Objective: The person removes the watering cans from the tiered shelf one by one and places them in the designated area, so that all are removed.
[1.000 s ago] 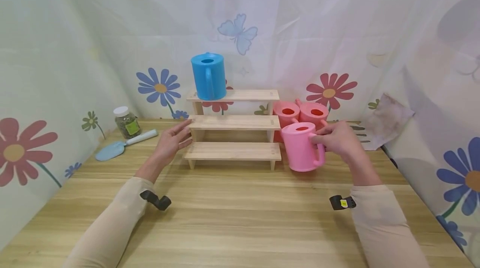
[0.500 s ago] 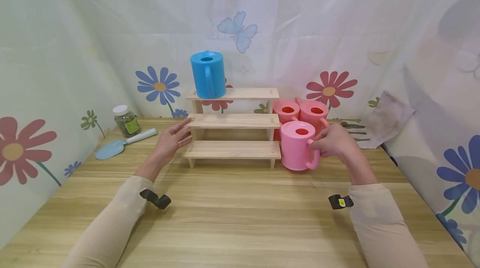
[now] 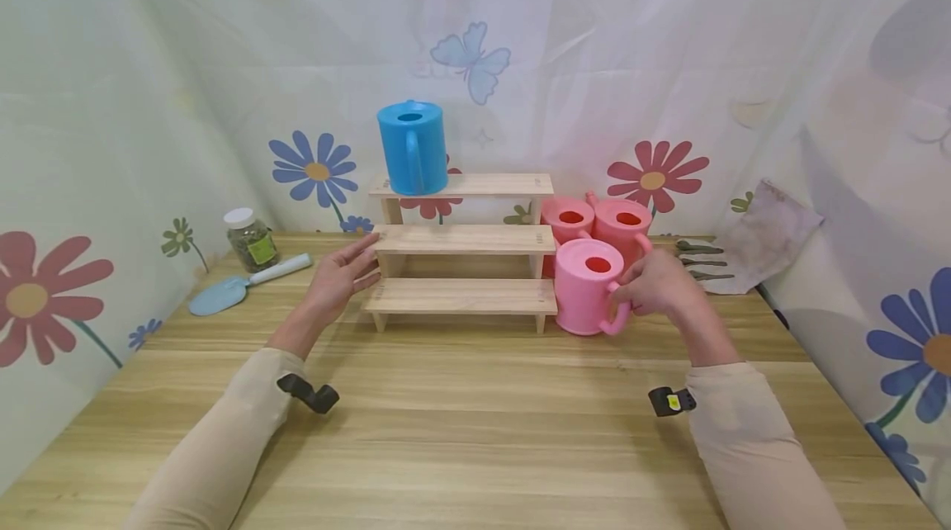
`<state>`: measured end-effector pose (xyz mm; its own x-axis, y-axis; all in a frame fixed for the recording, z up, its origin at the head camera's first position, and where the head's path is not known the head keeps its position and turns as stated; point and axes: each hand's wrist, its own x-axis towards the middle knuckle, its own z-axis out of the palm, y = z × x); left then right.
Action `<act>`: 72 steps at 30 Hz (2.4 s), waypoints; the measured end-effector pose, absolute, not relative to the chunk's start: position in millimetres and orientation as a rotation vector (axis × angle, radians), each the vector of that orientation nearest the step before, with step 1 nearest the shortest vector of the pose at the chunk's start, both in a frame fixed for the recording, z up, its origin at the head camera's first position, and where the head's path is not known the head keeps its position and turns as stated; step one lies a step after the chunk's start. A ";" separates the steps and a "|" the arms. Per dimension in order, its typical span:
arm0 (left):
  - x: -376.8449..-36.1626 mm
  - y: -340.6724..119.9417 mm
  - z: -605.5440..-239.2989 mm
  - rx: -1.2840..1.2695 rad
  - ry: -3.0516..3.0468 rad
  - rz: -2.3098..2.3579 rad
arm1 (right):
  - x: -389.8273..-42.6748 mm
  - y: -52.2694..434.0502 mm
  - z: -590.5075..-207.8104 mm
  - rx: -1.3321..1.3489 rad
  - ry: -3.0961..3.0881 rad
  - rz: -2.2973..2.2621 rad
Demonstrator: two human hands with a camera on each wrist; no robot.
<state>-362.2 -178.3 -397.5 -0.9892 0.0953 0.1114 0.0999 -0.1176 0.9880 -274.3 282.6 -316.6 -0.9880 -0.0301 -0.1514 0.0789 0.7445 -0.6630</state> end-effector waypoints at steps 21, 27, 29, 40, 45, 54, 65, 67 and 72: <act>-359.5 -178.2 -390.4 -0.231 -2.081 -2.329 | -250.0 260.1 -279.9 -0.171 3.100 -1.179; -362.4 -178.4 -391.4 -0.233 -2.084 -2.325 | -256.8 226.5 -275.3 -0.492 3.116 -1.699; -361.7 -178.1 -391.4 -0.222 -2.087 -2.325 | -260.9 214.6 -271.9 -0.556 3.053 -1.788; -358.2 -178.0 -393.8 -0.215 -2.086 -2.335 | -306.9 142.2 -247.2 -0.697 2.942 -1.771; -359.1 -178.5 -394.4 -0.221 -2.087 -2.334 | -325.1 107.6 -234.0 -0.638 2.937 -1.762; -357.6 -177.8 -393.0 -0.243 -2.082 -2.329 | -352.9 55.8 -220.0 -0.458 3.004 -1.720; -357.6 -176.8 -392.8 -0.247 -2.078 -2.325 | -373.7 22.6 -214.9 -0.341 3.047 -1.727; -357.7 -176.9 -393.4 -0.247 -2.086 -2.326 | -376.0 21.4 -216.9 -0.322 3.020 -1.750; -357.9 -176.4 -394.2 -0.243 -2.098 -2.333 | -378.5 22.2 -220.6 -0.253 2.947 -1.846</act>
<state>-357.9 -176.4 -394.2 -0.9881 0.1069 0.1106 0.0986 -0.1112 0.9889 -378.5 22.2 -220.6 -0.9308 0.0600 0.3606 -0.2983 0.4454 -0.8442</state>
